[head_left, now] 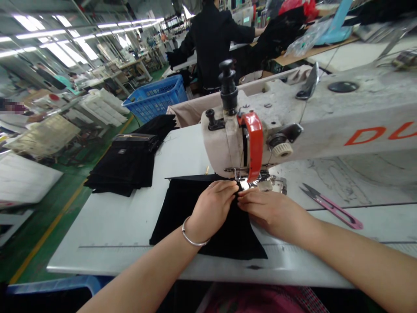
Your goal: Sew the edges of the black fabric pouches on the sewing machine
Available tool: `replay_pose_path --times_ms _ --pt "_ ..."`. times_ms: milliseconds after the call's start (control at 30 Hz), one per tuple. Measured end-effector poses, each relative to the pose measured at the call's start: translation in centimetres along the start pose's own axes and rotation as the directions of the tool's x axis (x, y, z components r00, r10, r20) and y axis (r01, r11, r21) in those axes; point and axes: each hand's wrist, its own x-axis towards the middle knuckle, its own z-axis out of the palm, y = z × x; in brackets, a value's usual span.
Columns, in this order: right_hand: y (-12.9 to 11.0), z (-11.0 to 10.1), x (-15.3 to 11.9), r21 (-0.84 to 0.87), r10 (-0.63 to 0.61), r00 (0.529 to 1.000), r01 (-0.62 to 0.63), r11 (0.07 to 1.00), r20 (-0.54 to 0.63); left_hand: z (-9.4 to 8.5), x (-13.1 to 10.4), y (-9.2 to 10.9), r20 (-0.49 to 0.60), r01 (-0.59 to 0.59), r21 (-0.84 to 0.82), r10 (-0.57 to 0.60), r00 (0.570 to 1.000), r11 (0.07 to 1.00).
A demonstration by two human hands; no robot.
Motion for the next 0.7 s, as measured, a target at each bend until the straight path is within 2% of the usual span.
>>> replay_pose_path --times_ms 267,533,633,700 --pt "0.1 0.0 0.0 -0.026 0.020 1.000 -0.019 0.999 0.019 -0.2 0.3 -0.2 0.025 -0.009 0.014 0.008 1.000 1.000" --pt "0.0 0.1 0.1 0.002 -0.014 1.000 0.014 1.000 -0.002 -0.2 0.7 -0.8 0.018 -0.019 -0.012 0.019 1.000 1.000" --pt "-0.1 0.2 0.0 -0.004 -0.008 1.000 0.008 1.000 -0.002 -1.1 0.5 -0.6 0.071 0.006 -0.057 -0.001 0.997 0.998" --pt "-0.4 -0.1 -0.2 -0.008 -0.018 1.000 0.018 1.000 -0.008 -1.9 -0.4 0.3 0.141 0.010 -0.102 0.004 0.990 0.995"
